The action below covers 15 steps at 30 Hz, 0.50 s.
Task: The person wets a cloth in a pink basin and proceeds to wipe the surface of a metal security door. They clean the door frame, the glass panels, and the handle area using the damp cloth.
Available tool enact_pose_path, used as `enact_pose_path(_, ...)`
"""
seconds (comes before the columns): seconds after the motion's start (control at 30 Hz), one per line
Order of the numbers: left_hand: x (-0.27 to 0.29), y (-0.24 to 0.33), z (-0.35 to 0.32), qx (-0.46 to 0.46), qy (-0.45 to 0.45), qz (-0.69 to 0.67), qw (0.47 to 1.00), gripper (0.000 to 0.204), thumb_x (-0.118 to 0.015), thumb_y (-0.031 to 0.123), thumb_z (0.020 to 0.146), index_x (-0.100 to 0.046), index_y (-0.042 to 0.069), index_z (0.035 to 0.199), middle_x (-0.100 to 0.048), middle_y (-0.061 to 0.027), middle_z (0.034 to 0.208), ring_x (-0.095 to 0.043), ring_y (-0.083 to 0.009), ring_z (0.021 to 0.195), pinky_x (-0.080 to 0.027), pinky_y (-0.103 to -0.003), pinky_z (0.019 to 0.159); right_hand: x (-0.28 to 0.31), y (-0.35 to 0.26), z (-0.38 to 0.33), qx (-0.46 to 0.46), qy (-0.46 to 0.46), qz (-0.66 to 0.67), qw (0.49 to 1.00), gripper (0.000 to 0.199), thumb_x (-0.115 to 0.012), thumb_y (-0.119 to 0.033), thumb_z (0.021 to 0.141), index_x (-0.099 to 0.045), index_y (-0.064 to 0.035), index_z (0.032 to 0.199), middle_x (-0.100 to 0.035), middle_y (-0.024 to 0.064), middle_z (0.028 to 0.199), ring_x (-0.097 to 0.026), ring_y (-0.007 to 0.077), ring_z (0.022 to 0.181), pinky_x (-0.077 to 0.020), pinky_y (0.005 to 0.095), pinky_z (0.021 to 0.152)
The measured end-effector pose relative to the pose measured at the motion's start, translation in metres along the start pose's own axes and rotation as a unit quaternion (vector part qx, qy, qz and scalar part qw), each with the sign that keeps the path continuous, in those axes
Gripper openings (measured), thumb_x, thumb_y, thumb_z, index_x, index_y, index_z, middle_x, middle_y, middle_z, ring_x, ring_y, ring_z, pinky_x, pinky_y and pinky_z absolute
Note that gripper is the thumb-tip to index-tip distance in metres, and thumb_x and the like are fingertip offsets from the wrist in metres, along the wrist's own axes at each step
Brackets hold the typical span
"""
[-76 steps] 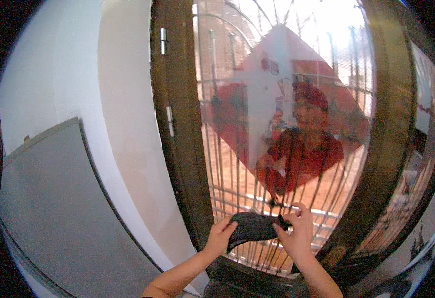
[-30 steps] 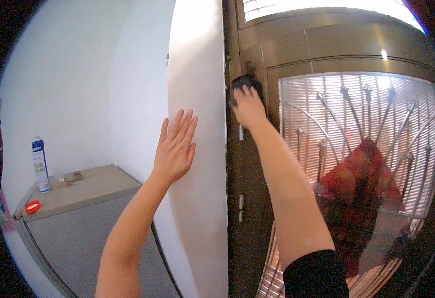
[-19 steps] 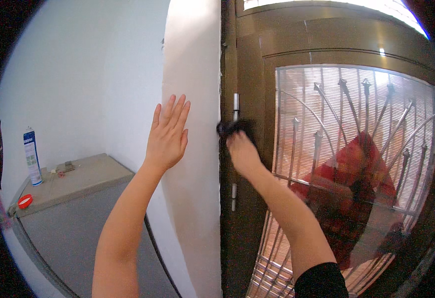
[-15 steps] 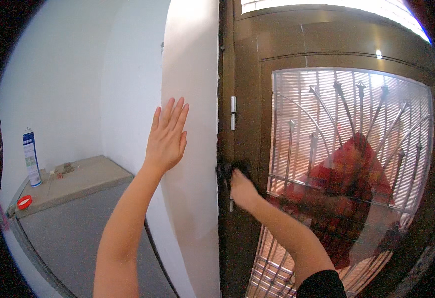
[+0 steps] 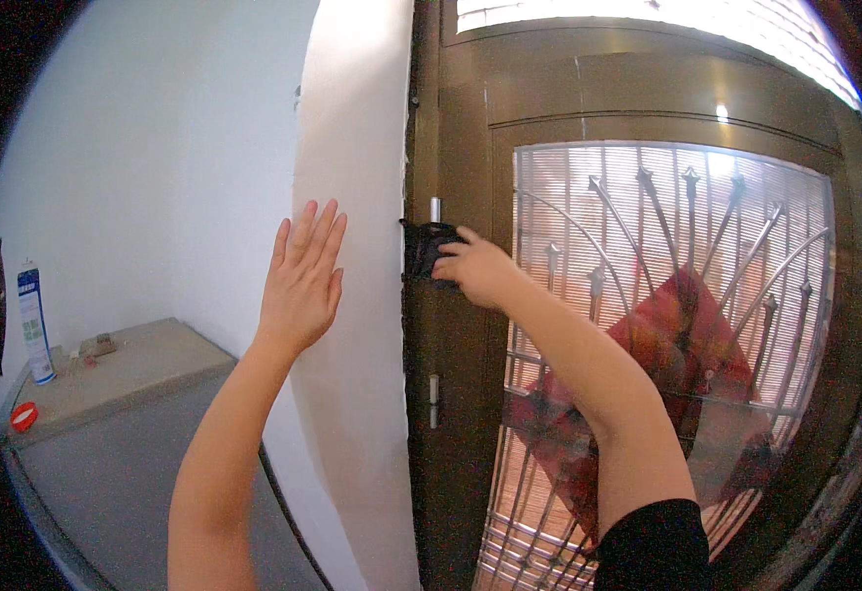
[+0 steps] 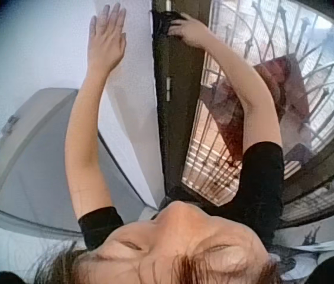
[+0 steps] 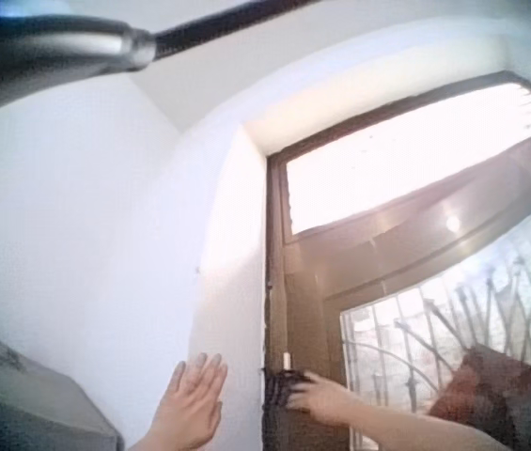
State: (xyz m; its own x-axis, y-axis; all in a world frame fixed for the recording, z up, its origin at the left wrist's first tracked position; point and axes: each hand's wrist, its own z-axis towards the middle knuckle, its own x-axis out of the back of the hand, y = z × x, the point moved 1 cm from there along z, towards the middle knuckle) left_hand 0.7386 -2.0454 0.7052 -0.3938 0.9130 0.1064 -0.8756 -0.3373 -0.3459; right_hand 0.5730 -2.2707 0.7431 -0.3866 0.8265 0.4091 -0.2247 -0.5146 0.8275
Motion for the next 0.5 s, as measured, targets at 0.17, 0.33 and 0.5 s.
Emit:
enact_pose_path(0.17,0.003,-0.003,-0.002,-0.003,0.002,0.002,1.000,0.060,-0.049,0.012,0.083,-0.028,0.004,0.139,-0.025,-0.0091,0.146,-0.016,-0.0259,0.137,-0.011,-0.044,0.112,-0.053,-0.079,-0.058,0.141,-0.064,0.029,0.987,0.036,-0.046,-0.013,0.082,-0.055,-0.0081,0.117,-0.053,0.0085,0.124,-0.044,0.0267,0.121,-0.0255,0.0428,0.108)
enact_pose_path(0.33,0.007,-0.008,-0.002,-0.006,-0.001,0.014,1.000,0.060,-0.050,0.014,0.083,-0.030,0.004,0.138,-0.024,-0.0091,0.147,-0.015,-0.0254,0.138,-0.011,-0.044,0.112,0.021,-0.016,-0.018,-0.029,-0.087,-0.059,0.994,0.036,-0.047,-0.010,0.079,-0.056,-0.0057,0.114,-0.056,0.0098,0.119,-0.046,0.0264,0.118,-0.0253,0.0445,0.108)
enact_pose_path(0.5,0.002,0.002,0.004,-0.004,-0.005,0.006,1.000,0.060,-0.051,0.018,0.084,-0.030,0.003,0.138,-0.024,-0.0096,0.147,-0.015,-0.0258,0.138,-0.011,-0.044,0.112,0.055,0.079,0.011,-0.232,0.159,-0.226,0.933,0.041,-0.050,-0.015,0.083,-0.049,-0.0042,0.123,-0.051,0.0111,0.126,-0.042,0.0264,0.122,-0.0209,0.0424,0.109)
